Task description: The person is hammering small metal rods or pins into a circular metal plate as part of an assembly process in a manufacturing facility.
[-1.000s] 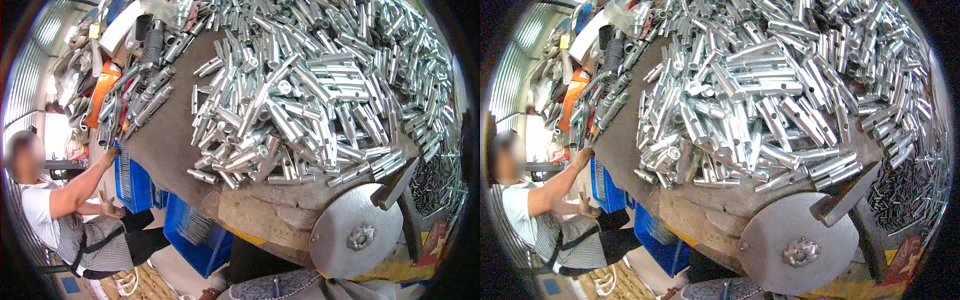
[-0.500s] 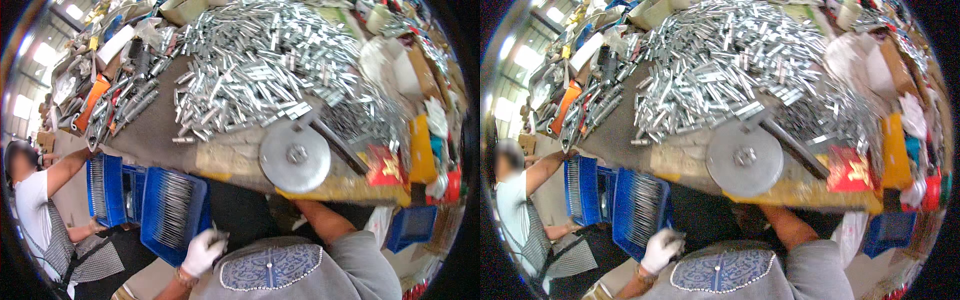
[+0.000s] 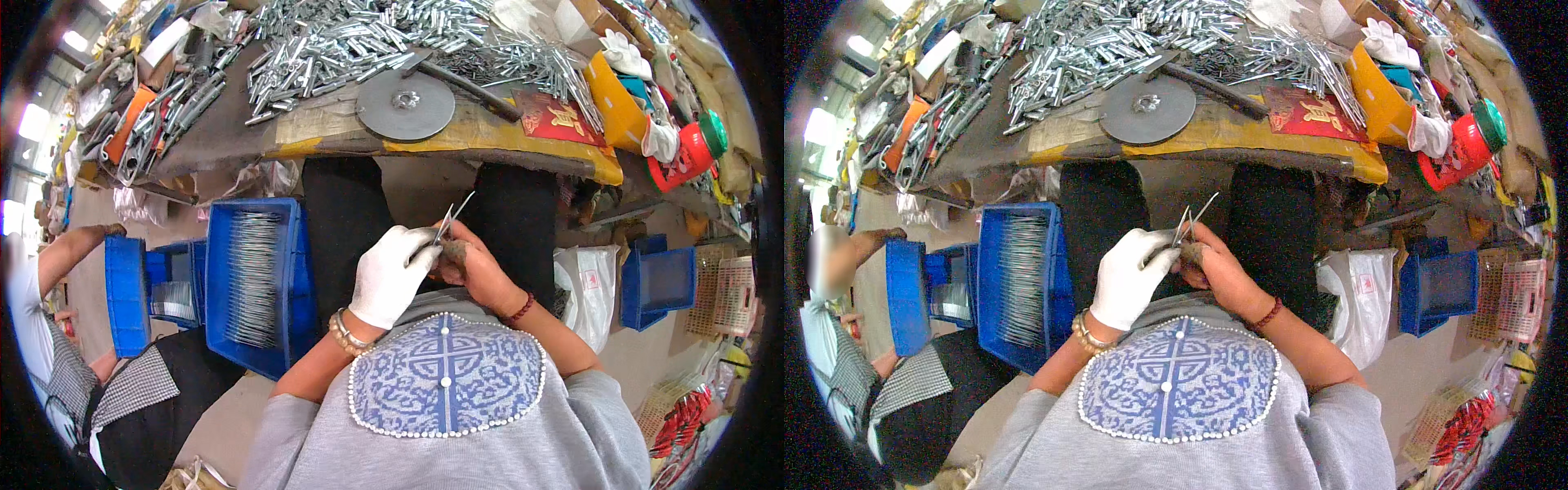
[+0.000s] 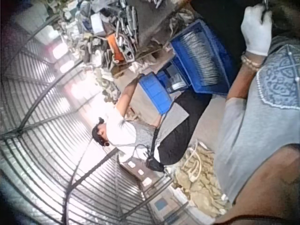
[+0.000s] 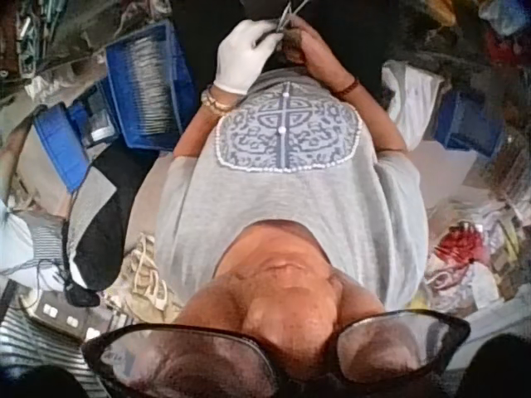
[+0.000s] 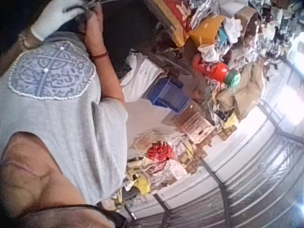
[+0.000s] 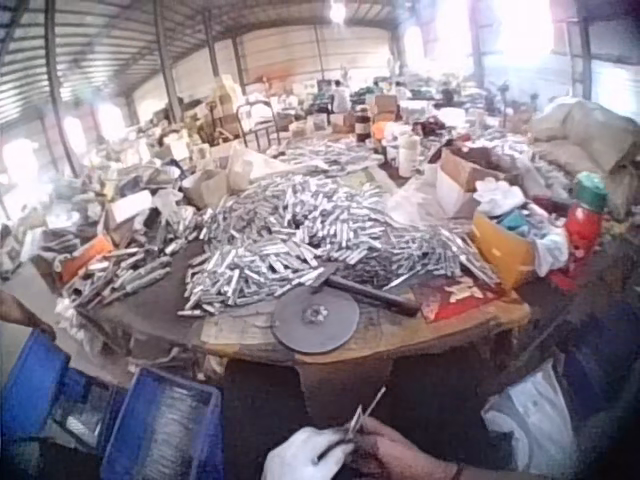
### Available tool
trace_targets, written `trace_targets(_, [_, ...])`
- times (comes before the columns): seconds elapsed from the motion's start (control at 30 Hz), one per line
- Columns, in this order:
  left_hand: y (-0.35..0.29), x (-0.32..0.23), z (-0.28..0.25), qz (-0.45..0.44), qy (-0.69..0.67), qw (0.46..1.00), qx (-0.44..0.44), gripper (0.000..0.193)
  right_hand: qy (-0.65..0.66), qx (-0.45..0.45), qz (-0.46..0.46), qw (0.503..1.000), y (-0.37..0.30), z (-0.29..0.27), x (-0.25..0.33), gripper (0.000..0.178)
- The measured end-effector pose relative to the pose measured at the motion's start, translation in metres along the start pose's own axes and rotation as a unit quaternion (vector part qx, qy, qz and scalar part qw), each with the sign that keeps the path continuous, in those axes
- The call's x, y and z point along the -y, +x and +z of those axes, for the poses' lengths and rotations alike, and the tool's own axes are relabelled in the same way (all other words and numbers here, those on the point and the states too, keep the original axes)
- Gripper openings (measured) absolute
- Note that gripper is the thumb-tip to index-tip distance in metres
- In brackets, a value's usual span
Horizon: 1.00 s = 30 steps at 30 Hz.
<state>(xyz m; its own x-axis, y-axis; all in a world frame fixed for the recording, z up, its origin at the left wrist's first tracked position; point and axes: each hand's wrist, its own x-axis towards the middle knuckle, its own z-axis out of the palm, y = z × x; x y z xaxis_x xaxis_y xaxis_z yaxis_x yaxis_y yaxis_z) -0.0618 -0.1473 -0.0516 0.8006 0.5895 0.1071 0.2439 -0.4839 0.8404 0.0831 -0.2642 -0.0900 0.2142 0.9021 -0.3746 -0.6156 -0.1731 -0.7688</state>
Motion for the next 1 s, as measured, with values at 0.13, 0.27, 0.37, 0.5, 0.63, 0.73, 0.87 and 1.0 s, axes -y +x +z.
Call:
trace_targets(0.13, [-0.006, -0.007, 0.006, 0.027, 0.056, 0.998, -0.011, 0.020, 0.020, 0.005, 0.011, 1.000, -0.009, 0.003, -0.012, 0.026])
trace_targets(0.27, [0.002, -0.013, 0.010, 0.063, 0.126, 0.989, -0.036, 0.017, -0.046, -0.007, 0.005, 0.999, -0.006, 0.010, 0.001, 0.029])
trace_targets(0.37, [0.008, -0.004, 0.015, 0.053, 0.129, 0.990, -0.029, 0.024, -0.061, -0.050, -0.003, 0.997, -0.002, 0.014, 0.011, 0.027])
trace_targets(0.5, [0.008, -0.003, 0.008, 0.016, 0.044, 0.997, -0.064, 0.041, -0.064, -0.044, -0.028, 0.997, 0.003, 0.010, 0.016, 0.027])
trace_targets(0.63, [0.017, -0.004, 0.004, -0.040, 0.033, 0.990, -0.131, 0.056, -0.069, 0.016, -0.047, 0.996, 0.009, 0.016, 0.040, 0.027])
trace_targets(0.73, [0.022, -0.002, -0.012, -0.197, -0.300, 0.933, 0.017, 0.051, -0.088, 0.032, -0.070, 0.993, 0.013, 0.022, 0.052, 0.028])
trace_targets(0.87, [0.035, -0.009, -0.037, -0.219, -0.287, 0.932, 0.040, 0.048, -0.174, 0.044, -0.107, 0.978, 0.021, 0.036, 0.066, 0.028])
trace_targets(1.0, [0.046, -0.018, -0.066, -0.229, -0.295, 0.925, 0.077, 0.044, -0.249, 0.055, -0.133, 0.958, 0.024, 0.049, 0.087, 0.032])
